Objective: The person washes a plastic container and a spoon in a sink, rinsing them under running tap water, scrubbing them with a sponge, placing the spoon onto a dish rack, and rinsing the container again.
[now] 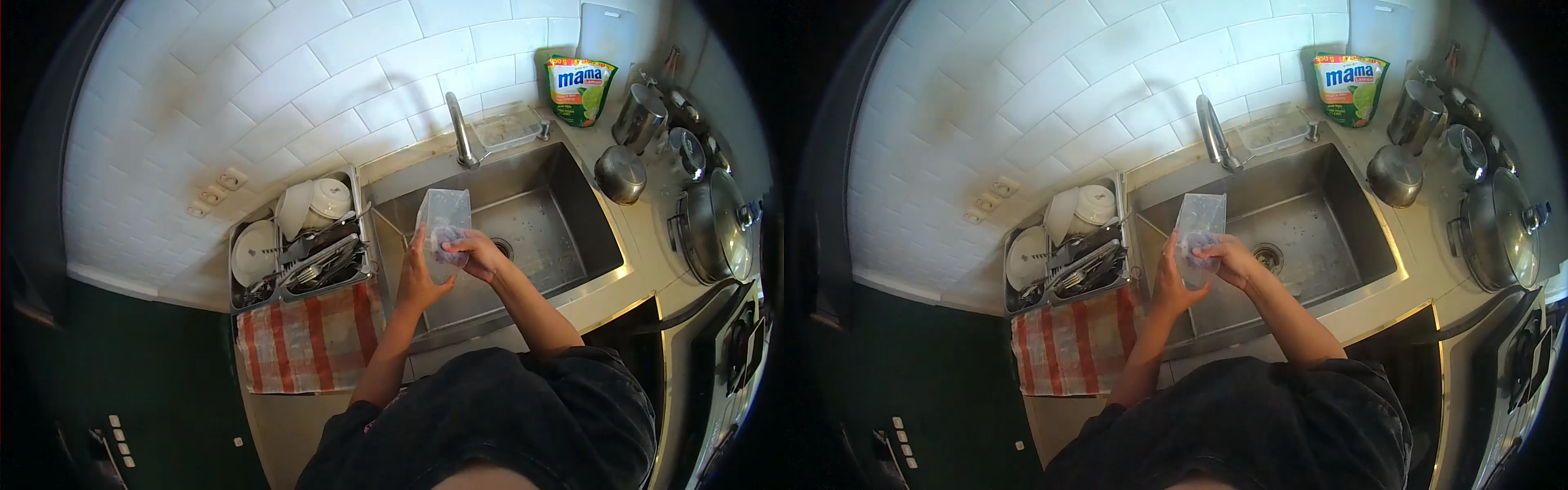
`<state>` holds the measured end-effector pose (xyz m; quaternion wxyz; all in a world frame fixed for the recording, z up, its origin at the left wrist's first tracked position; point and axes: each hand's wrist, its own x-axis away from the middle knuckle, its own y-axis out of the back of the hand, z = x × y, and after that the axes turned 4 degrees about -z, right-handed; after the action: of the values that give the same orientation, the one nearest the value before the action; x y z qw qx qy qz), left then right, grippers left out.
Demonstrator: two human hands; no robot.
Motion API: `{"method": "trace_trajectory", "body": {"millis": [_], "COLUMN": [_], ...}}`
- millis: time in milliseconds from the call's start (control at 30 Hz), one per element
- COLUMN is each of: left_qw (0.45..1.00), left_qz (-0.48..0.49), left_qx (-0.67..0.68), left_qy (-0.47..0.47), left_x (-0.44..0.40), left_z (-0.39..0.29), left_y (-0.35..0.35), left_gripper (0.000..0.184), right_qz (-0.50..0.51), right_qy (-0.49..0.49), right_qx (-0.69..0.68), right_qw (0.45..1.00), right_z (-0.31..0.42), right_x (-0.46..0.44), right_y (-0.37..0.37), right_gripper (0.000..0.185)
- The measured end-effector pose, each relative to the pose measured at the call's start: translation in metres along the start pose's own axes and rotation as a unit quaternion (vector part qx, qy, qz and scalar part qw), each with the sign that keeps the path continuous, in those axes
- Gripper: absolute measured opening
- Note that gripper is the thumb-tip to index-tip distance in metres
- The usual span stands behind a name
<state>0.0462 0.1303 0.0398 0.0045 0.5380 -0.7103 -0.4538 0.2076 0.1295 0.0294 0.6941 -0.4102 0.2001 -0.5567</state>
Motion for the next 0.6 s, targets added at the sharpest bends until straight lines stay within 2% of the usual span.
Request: {"method": "trace_trajectory", "body": {"millis": [67,167,200,300,367,400,500,600], "left_qw": [1.000,0.996,0.996,0.996,0.995,0.996,0.998,0.997], "left_qz": [0.014,0.049,0.031,0.001,0.007,0.002,-0.005,-0.004], "left_qx": [-0.011,-0.006,0.005,0.025,0.021,0.022,0.018,0.015], "left_qy": [-0.002,0.078,0.080,0.089,0.099,0.083,0.054,0.072], "left_x": [0.000,0.002,0.000,-0.002,0.002,0.002,0.004,0.012], "left_z": [0.006,0.004,0.000,-0.009,-0.006,-0.004,0.002,0.003], "left_y": [0.000,0.002,0.002,-0.001,-0.005,-0.006,-0.006,-0.004], "left_gripper": [0.105,0.103,0.103,0.101,0.100,0.099,0.097,0.095], "right_qz": [-0.037,-0.048,-0.045,-0.063,-0.034,-0.019,-0.038,-0.060], "right_qy": [0.009,0.028,0.036,0.008,0.009,0.010,0.014,-0.039], "right_qx": [0.051,0.177,0.226,0.245,0.027,-0.084,-0.045,0.020], "right_qw": [0.998,0.983,0.972,0.967,0.999,0.996,0.998,0.997], "right_z": [-0.005,-0.014,-0.015,-0.014,-0.002,0.002,-0.018,-0.006], "right_x": [-0.001,0.001,0.001,0.004,0.005,0.005,0.000,0.002], "right_y": [0.006,0.006,0.004,-0.006,-0.013,-0.016,-0.004,-0.003], "right_gripper": [0.033,0.031,0.029,0.028,0.030,0.030,0.034,0.032]}}
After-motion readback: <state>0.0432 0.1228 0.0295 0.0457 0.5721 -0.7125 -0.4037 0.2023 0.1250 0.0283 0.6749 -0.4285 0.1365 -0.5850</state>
